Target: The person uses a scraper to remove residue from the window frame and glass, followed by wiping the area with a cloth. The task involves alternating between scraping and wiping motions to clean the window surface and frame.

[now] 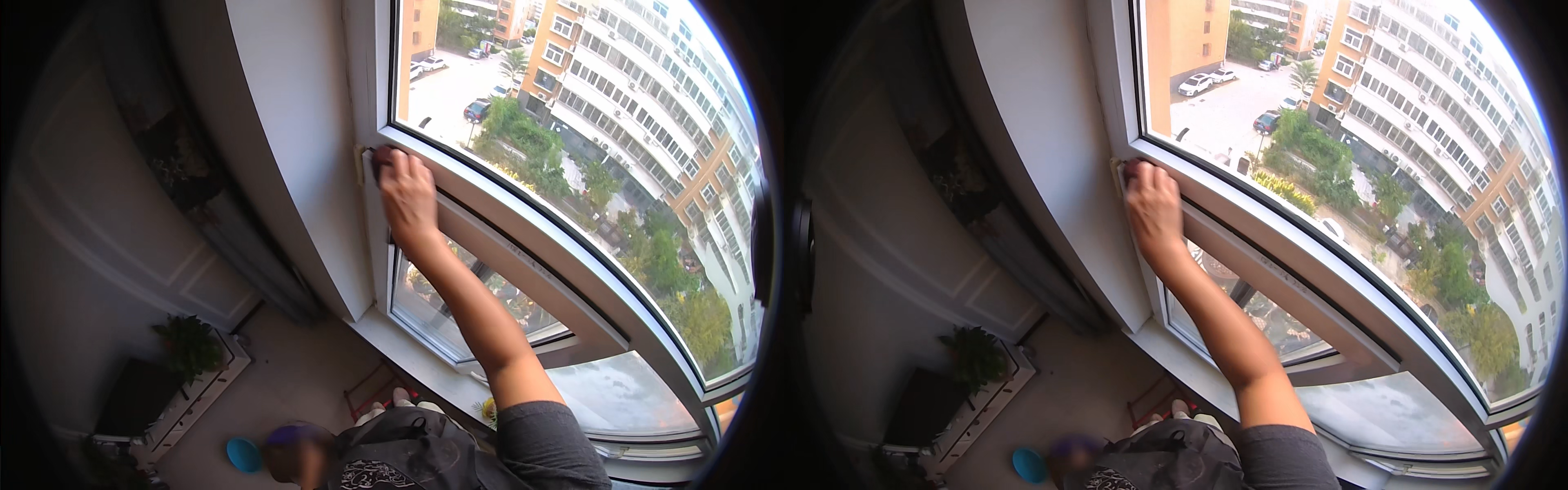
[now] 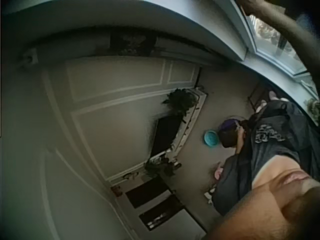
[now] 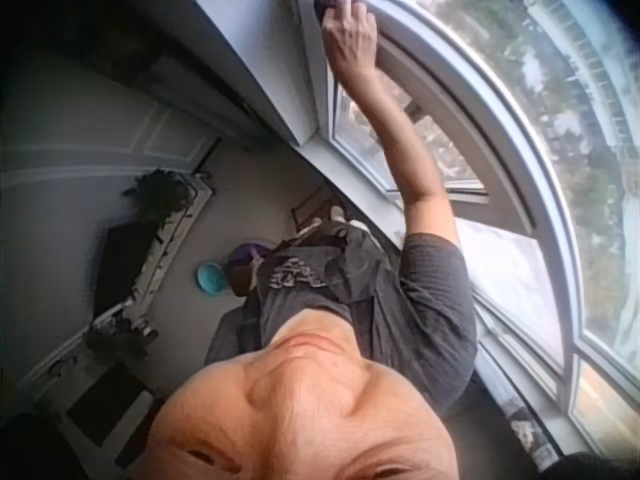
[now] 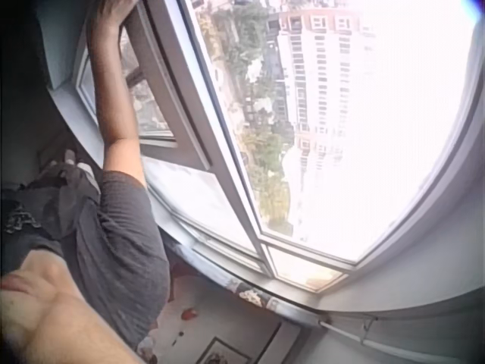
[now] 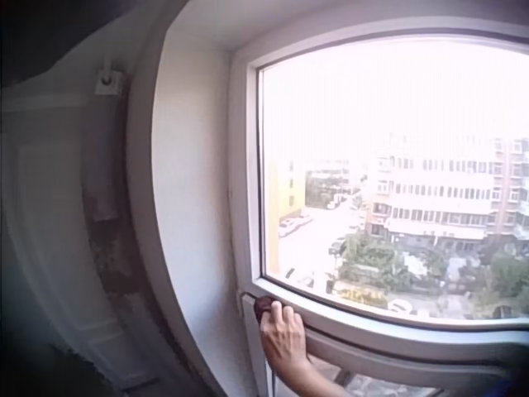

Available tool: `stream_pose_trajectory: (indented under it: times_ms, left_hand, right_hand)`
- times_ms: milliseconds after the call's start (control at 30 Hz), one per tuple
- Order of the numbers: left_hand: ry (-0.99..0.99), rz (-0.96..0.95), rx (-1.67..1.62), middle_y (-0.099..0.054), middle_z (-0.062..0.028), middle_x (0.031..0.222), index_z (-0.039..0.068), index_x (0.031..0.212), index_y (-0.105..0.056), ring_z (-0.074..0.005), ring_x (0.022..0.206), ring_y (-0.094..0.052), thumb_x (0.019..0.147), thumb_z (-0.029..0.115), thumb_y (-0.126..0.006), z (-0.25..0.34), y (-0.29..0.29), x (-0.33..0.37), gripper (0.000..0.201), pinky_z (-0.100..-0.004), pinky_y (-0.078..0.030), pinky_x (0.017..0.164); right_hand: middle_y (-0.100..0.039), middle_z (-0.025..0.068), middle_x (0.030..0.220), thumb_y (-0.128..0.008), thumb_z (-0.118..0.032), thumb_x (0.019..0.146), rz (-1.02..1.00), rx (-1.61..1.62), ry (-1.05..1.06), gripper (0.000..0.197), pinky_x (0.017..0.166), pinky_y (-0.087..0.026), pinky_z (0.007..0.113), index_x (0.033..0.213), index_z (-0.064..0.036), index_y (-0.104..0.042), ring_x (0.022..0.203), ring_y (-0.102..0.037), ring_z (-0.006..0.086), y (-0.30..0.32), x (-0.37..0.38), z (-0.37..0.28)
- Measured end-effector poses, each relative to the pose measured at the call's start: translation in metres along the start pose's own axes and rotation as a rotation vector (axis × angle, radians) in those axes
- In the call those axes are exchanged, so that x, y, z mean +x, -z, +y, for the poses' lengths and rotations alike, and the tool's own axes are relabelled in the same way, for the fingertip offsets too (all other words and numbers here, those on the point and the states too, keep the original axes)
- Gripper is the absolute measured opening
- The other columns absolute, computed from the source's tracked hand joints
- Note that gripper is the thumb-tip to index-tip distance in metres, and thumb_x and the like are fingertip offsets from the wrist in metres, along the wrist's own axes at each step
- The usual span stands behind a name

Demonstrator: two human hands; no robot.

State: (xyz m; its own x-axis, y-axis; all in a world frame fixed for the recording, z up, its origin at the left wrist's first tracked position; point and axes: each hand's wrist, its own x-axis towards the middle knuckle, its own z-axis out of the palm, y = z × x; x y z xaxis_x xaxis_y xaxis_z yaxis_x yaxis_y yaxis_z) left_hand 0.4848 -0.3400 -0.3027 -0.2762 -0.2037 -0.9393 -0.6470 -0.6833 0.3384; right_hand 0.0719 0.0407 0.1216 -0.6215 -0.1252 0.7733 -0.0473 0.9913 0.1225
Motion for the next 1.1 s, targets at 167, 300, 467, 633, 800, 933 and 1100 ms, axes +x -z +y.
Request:
stream_pose_trajectory:
  times_ms: [167, 300, 467, 633, 800, 933, 1100]
  left_hand:
    - [-0.039, -0.121, -0.102, -0.052, -0.008, 0.07, 0.01, 0.091, -0.051, -0.02, 0.055, -0.053, 0.096, 0.023, -0.051, 0.009, -0.007, -0.016, 0.014, -0.0354, -0.048, 0.051]
    - [-0.194, -0.165, 0.063, -0.052, -0.0073, 0.07, 0.01, 0.094, -0.053, -0.0185, 0.057, -0.053, 0.097, 0.027, -0.05, 0.032, -0.028, -0.043, 0.017, -0.0319, -0.045, 0.05]
    - [-0.45, -0.226, 0.41, -0.051, -0.0055, 0.067, 0.009, 0.1, -0.056, -0.0148, 0.06, -0.054, 0.099, 0.034, -0.046, 0.104, -0.076, -0.077, 0.026, -0.0241, -0.037, 0.044]
    - [-0.646, -0.428, 0.128, -0.051, -0.0023, 0.081, 0.006, 0.125, -0.05, -0.0096, 0.053, -0.046, 0.1, 0.024, -0.048, 0.139, -0.183, -0.155, 0.031, -0.0247, -0.036, 0.039]
    - [-0.929, -0.627, 0.495, -0.052, -0.0016, 0.085, 0.007, 0.137, -0.043, -0.0058, 0.064, -0.047, 0.099, 0.016, -0.049, 0.167, -0.263, -0.247, 0.04, -0.0232, -0.039, 0.048]
    - [-1.473, -0.534, 0.781, -0.057, -0.007, 0.093, 0.003, 0.13, -0.052, -0.0143, 0.076, -0.055, 0.097, 0.012, -0.051, 0.187, -0.327, -0.307, 0.034, -0.0275, -0.047, 0.062]
    - [-1.88, -0.56, 0.739, -0.061, -0.0147, 0.11, 0.002, 0.124, -0.057, -0.0268, 0.098, -0.061, 0.092, 0.001, -0.053, 0.204, -0.398, -0.389, 0.033, -0.0331, -0.049, 0.084]
  right_hand:
    - [-0.06, 0.0163, 0.108, -0.055, 0.001, 0.077, -0.493, 1.005, 0.108, 0.03, 0.089, -0.048, 0.039, 0.104, -0.0032, -0.068, 0.104, -0.058, 0.0324, -0.019, 0.028, -0.035]
    - [-0.06, 0.0173, 0.102, -0.055, 0.006, 0.077, -0.501, 1.006, 0.298, 0.031, 0.084, -0.051, 0.041, 0.104, -0.0017, -0.068, 0.094, -0.061, 0.0364, -0.006, -0.011, -0.046]
    - [-0.06, 0.0155, 0.098, -0.053, 0.006, 0.071, -0.475, 1.046, 0.302, 0.036, 0.085, -0.049, 0.04, 0.1, -0.0049, -0.07, 0.098, -0.059, 0.0343, 0.032, -0.023, -0.033]
    - [-0.056, 0.0082, 0.098, -0.058, -0.003, 0.077, -0.454, 0.652, 0.647, 0.022, 0.082, -0.049, 0.036, 0.095, -0.0092, -0.069, 0.094, -0.056, 0.0248, 0.063, -0.031, 0.02]
    - [-0.055, 0.0031, 0.098, -0.064, -0.016, 0.076, -0.371, 0.532, 0.729, 0.017, 0.083, -0.047, 0.032, 0.092, -0.0122, -0.066, 0.095, -0.055, 0.0196, 0.104, -0.027, 0.086]
    - [-0.054, 0.0012, 0.1, -0.06, -0.016, 0.079, -0.334, 0.365, 0.756, 0.016, 0.083, -0.045, 0.03, 0.094, -0.013, -0.065, 0.095, -0.054, 0.017, 0.126, -0.015, 0.134]
    - [-0.056, 0.0038, 0.109, -0.065, -0.008, 0.071, -0.394, 0.431, 0.759, 0.028, 0.084, -0.047, 0.032, 0.099, -0.011, -0.066, 0.095, -0.056, 0.0208, 0.13, -0.008, 0.169]
